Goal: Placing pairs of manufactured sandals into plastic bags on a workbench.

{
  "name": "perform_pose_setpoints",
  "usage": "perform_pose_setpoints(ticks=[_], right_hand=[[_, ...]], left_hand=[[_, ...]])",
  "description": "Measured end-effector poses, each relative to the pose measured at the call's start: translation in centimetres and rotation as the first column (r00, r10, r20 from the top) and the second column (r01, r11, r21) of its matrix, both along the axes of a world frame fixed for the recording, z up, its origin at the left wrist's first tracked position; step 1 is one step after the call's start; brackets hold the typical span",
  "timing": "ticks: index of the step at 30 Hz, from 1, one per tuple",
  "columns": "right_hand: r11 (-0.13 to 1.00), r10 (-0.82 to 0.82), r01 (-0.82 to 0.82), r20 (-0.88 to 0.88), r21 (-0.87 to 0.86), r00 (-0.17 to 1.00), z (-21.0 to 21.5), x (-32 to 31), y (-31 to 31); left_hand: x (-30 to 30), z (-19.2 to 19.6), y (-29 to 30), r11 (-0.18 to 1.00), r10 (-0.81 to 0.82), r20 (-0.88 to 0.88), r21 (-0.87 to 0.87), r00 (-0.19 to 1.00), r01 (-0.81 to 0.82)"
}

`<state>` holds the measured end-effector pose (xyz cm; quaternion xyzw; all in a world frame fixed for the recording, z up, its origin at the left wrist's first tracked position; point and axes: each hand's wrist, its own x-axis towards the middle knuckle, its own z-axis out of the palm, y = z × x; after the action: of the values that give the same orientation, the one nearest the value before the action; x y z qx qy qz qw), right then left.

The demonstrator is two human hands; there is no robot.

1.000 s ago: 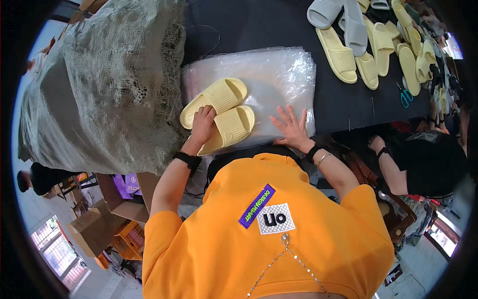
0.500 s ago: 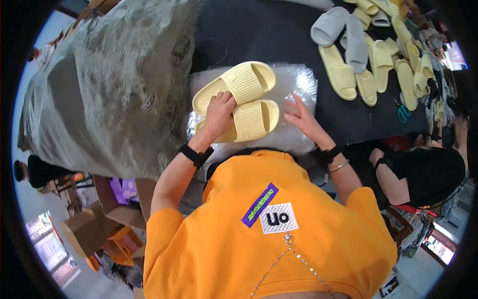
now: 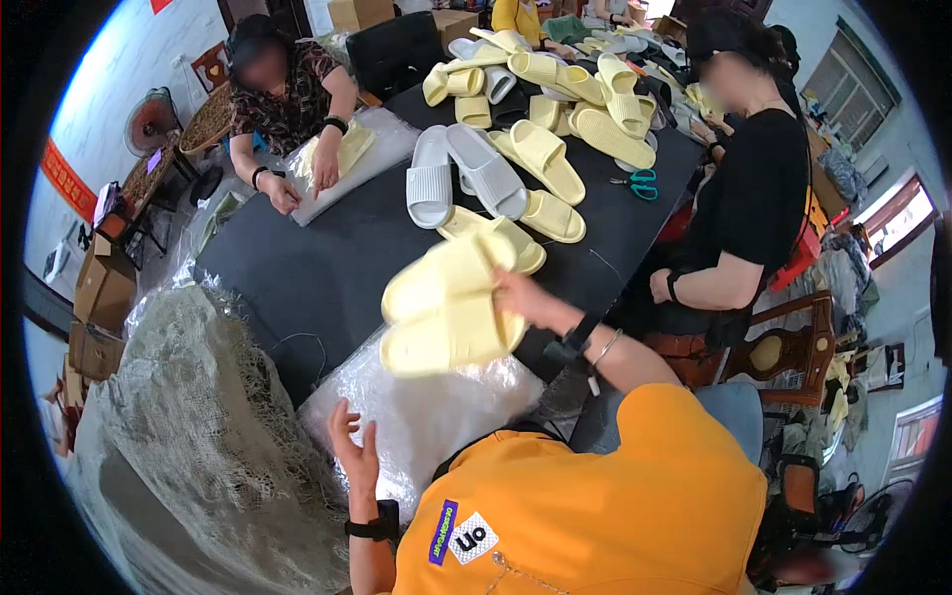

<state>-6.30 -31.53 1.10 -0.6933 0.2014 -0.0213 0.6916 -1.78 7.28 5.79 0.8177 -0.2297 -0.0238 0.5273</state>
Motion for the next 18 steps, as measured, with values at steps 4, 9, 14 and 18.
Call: perform_pose_setpoints(ticks=[4,9,14,18], right_hand=[[0.861,-0.482,0.497,0.138,-0.112,0.865,7.6,2.0,-7.6],[0.839,-0.484,0.488,0.078,-0.242,0.872,11.6,4.8,-7.0],[0.982,-0.020,0.005,-0.077,-0.190,0.997,4.9,4.9,0.8],[0.897,0.401,-0.419,-0.141,-0.141,0.905,-0.1,2.6,8.6]], left_hand=[[0.5,-2.2,2.9,0.990,0.130,-0.108,0.075,0.986,-0.123],[-0.4,-2.9,2.9,0.996,0.030,-0.139,0.091,0.990,-0.017],[1.0,-1.2,2.5,0.982,0.007,-0.035,0.187,0.999,0.000],[4.3,-1.2,7.3,0.963,0.242,-0.109,0.145,0.964,-0.226]])
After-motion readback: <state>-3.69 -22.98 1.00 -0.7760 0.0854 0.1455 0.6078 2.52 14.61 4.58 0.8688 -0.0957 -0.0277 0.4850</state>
